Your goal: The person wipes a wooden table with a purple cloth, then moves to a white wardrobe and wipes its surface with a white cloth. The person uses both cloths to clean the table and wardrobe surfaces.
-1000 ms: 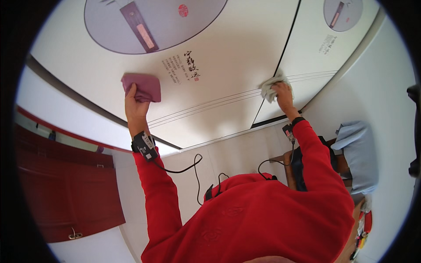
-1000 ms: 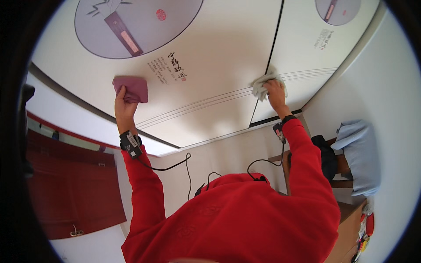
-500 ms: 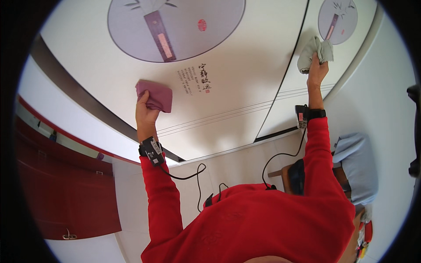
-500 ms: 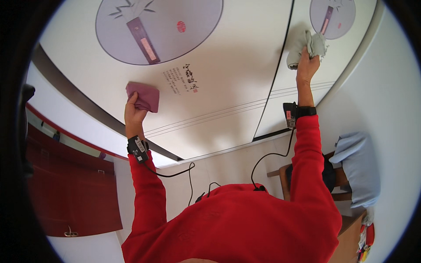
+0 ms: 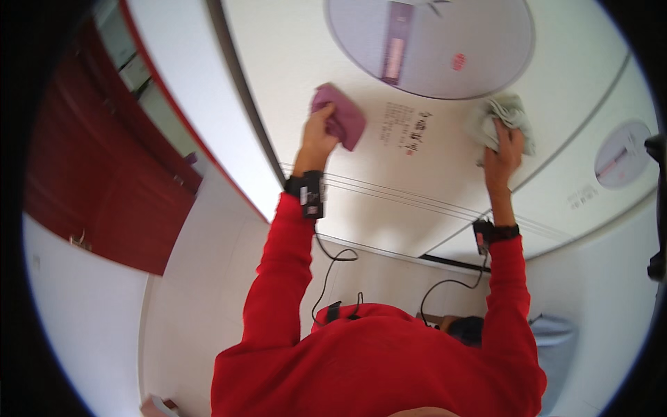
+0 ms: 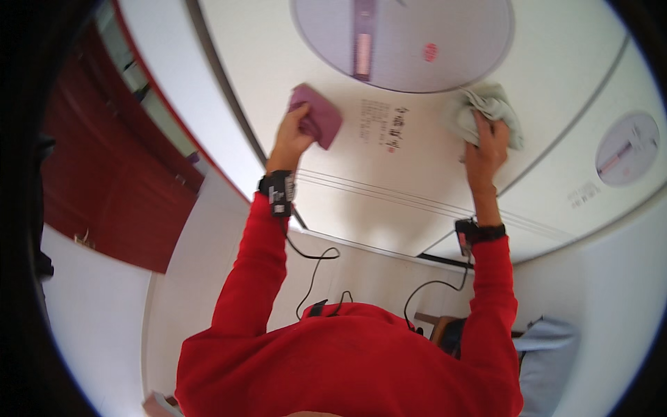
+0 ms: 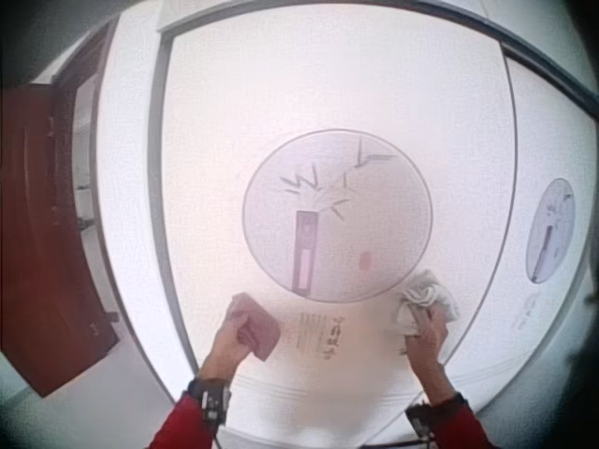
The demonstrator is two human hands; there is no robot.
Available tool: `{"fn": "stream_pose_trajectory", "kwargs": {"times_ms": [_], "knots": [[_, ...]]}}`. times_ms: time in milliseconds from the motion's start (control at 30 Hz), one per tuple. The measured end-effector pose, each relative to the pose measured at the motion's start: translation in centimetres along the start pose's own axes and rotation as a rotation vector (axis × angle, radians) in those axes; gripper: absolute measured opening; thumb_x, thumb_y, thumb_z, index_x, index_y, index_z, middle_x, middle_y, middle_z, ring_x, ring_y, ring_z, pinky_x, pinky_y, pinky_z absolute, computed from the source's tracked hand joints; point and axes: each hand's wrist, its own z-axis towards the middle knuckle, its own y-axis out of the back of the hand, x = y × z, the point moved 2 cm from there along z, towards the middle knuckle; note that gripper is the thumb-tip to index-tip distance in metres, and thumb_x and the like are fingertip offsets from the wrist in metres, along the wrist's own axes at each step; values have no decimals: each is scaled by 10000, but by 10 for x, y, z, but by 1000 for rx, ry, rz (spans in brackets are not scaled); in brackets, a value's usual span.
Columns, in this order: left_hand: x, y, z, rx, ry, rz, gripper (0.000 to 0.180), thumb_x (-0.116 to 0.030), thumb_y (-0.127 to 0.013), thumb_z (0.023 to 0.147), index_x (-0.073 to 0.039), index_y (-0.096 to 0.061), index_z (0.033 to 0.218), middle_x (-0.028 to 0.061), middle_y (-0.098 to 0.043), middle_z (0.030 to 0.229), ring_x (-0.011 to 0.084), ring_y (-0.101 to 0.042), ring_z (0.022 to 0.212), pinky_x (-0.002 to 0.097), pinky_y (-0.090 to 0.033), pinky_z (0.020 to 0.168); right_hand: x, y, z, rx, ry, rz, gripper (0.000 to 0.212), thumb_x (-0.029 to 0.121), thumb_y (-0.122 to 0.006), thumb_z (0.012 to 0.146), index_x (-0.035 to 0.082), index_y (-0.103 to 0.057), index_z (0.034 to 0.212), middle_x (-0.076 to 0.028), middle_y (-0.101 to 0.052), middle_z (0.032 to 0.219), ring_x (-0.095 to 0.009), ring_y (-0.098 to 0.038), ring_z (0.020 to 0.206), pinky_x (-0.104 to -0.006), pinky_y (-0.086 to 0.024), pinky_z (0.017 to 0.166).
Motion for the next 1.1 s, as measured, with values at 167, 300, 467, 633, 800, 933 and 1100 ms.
{"fn": "stream_pose_trajectory", "kwargs": {"times_ms": [167,300,467,633,800,933,1100], "knots": [[8,0,2,15,-109,-96,226,-73,-489,944,-24,-526,1161,114,-607,1111,237,-597,1027,373,-498,919,-2,1,1,103,-11,12,457,-70,-645,685,106,-673,1106,-75,-588,980,-255,-585,890,-321,-477,764],[10,-1,2,22,-139,-84,230,-75,-493,944,-14,-523,1164,118,-609,1106,234,-603,1008,357,-502,904,-5,-1,-1,99,31,-8,472,-76,-640,689,102,-662,1126,-79,-576,958,-260,-580,881,-318,-474,750],[8,5,-3,6,-67,-7,263,-65,-496,930,-27,-507,1190,103,-590,1110,228,-581,1041,364,-485,928,-7,3,-3,139,-39,-42,542,-133,-578,636,88,-653,1125,-91,-555,940,-287,-559,870,-336,-469,743],[8,2,2,115,-83,-29,281,-64,-483,935,-44,-494,1215,92,-584,1135,221,-561,1082,372,-452,973,-7,6,2,113,-139,61,581,-152,-522,633,54,-616,1169,-113,-510,935,-305,-526,864,-316,-450,755],[5,6,1,180,35,-35,282,-74,-479,946,-40,-490,1226,99,-580,1169,228,-553,1104,374,-443,987,-52,30,22,-243,-322,214,395,-84,-516,761,-32,-590,1145,-118,-522,927,-239,-522,835,-283,-429,780],[7,5,3,151,-3,-37,272,-78,-495,941,-32,-499,1210,104,-579,1176,244,-560,1099,397,-451,984,-119,70,49,-390,-587,212,240,33,-558,848,-63,-601,1064,-79,-557,819,-178,-520,765,-291,-438,735],[10,4,3,100,-12,-19,278,-77,-493,942,-27,-490,1216,105,-579,1178,259,-566,1094,411,-468,965,-164,96,96,-488,-661,259,294,202,-599,872,-69,-622,982,-85,-613,781,-147,-518,716,-306,-447,694]]}}
